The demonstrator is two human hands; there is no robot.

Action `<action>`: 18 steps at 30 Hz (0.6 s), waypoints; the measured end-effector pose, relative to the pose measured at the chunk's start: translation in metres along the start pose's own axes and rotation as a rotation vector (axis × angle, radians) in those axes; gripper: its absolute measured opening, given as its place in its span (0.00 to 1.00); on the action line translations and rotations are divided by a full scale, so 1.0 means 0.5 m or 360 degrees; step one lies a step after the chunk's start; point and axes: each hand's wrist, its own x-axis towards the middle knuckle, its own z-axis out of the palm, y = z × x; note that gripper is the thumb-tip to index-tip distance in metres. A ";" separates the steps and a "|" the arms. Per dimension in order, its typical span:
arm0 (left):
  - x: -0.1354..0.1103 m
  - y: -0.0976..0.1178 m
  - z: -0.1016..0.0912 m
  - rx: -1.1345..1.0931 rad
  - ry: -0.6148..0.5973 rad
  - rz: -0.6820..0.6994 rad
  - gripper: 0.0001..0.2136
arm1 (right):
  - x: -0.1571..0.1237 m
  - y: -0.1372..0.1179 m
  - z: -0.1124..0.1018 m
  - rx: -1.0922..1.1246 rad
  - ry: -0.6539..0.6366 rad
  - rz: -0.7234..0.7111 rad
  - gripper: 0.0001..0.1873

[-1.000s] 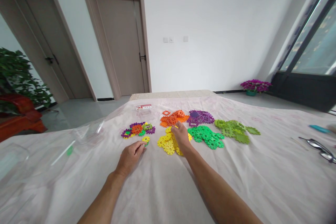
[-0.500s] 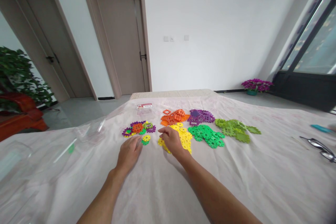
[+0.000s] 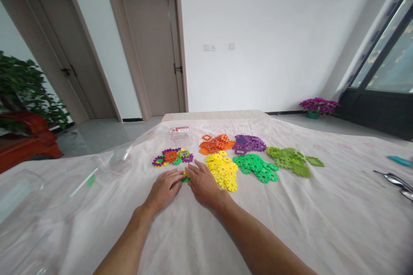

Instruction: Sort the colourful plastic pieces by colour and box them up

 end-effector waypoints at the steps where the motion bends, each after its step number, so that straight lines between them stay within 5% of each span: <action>1: 0.000 0.000 0.000 -0.0043 0.0033 -0.0014 0.15 | 0.000 -0.002 -0.002 -0.0036 -0.0040 0.0004 0.21; 7: 0.001 -0.004 -0.003 -0.0156 0.0343 -0.0201 0.13 | 0.014 -0.005 -0.007 -0.0140 -0.0158 0.0023 0.09; 10: 0.001 -0.009 -0.006 -0.0152 0.0494 -0.0349 0.12 | 0.017 -0.005 -0.006 -0.0122 -0.0142 0.0024 0.12; 18: -0.008 -0.002 -0.020 -0.0099 0.0544 -0.0857 0.15 | 0.011 0.033 -0.001 0.0038 0.0213 0.0282 0.14</action>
